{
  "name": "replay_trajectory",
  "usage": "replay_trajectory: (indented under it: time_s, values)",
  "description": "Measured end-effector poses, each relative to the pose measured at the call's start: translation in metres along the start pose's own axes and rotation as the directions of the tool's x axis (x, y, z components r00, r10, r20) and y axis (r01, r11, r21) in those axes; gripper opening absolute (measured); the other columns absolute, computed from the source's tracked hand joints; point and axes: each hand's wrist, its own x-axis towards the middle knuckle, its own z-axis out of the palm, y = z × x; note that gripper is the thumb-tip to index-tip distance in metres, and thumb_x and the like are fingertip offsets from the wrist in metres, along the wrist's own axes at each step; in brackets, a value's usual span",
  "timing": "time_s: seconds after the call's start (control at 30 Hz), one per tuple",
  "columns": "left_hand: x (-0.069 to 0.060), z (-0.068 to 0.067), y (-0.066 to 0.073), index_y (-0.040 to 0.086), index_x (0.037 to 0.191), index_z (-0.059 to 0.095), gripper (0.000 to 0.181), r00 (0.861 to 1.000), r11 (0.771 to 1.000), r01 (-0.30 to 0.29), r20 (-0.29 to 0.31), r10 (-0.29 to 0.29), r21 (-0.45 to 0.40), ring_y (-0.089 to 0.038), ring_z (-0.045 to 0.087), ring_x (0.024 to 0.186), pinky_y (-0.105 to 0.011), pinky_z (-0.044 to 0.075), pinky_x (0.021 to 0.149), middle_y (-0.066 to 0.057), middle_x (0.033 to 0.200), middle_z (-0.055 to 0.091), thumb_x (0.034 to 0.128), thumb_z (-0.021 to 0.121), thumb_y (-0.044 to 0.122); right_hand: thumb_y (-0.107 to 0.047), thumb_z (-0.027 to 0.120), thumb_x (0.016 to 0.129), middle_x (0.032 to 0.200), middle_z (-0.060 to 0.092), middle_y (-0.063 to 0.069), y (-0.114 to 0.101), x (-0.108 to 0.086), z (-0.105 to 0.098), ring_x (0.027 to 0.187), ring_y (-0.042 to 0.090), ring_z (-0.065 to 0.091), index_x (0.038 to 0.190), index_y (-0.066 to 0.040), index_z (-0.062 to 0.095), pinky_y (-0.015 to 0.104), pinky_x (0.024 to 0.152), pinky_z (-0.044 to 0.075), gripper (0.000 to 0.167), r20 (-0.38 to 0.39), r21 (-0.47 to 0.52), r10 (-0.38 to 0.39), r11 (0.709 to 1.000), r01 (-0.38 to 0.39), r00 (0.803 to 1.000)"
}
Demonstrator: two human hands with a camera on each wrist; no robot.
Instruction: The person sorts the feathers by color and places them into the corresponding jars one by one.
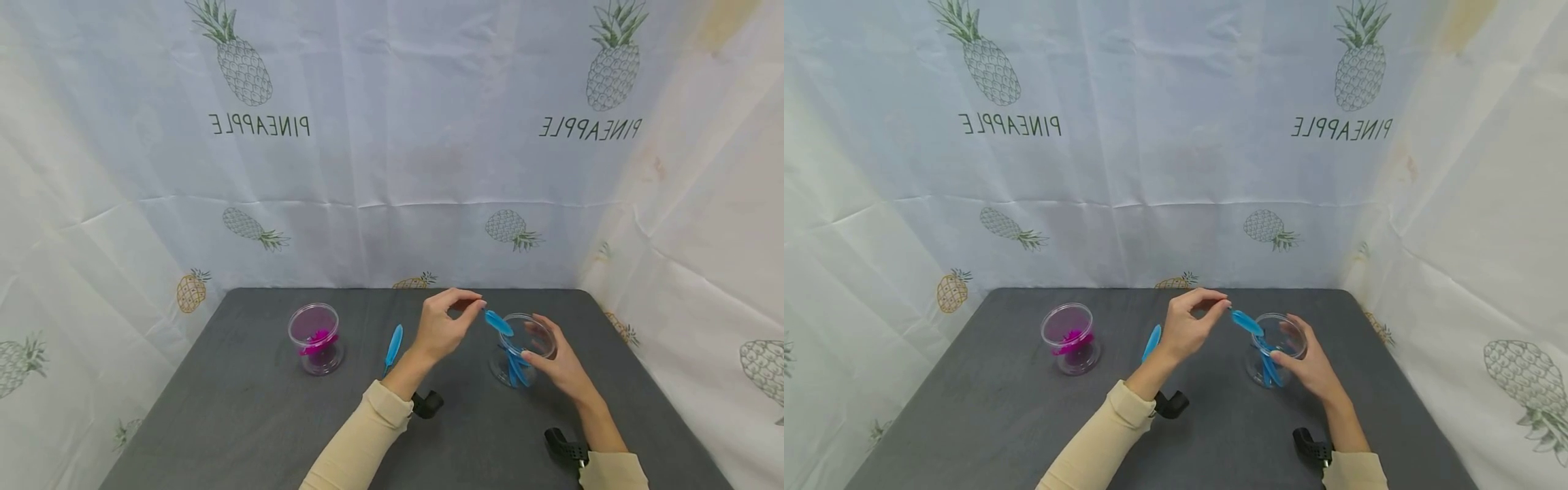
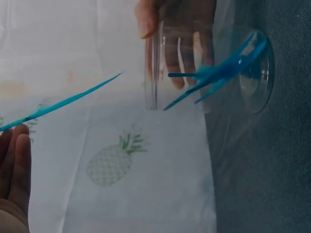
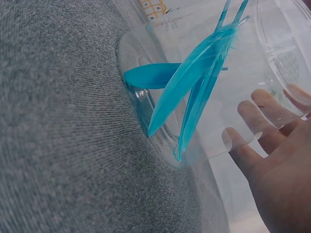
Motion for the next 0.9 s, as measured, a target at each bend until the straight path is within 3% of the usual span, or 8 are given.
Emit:
replay_trajectory:
  time_s: [0.63, 0.9]
  values:
    - [-0.019, 0.031, -0.02, 0.003, 0.1, 0.073, 0.007, 0.996, 0.996, 0.071, 0.042, -0.073, 0.046, -0.011, 0.068, 0.077, -0.014, 0.055, 0.074, -0.008, 0.092, 0.073, 0.0945, 0.073, 0.008, 0.001, 0.065, 0.097, 0.148, 0.037, 0.032, 0.007, -0.001, -0.002, 0.13, -0.006, 0.038, 0.158, 0.0, 0.019, 0.005, 0.1, 0.034, 0.077, 0.001, -0.002, -0.017, 1.0, 0.017, 1.0]
    - [-0.025, 0.037, -0.024, 0.0, 0.1, 0.073, 0.009, 0.994, 0.994, 0.088, 0.053, -0.091, 0.06, -0.012, 0.069, 0.077, -0.013, 0.054, 0.074, -0.009, 0.092, 0.073, 0.0943, 0.073, 0.008, -0.001, 0.065, 0.097, 0.148, 0.037, 0.031, 0.006, 0.001, -0.002, 0.13, -0.007, 0.038, 0.158, 0.0, 0.019, 0.005, 0.1, 0.033, 0.077, 0.005, -0.014, -0.009, 1.0, 0.01, 1.0]
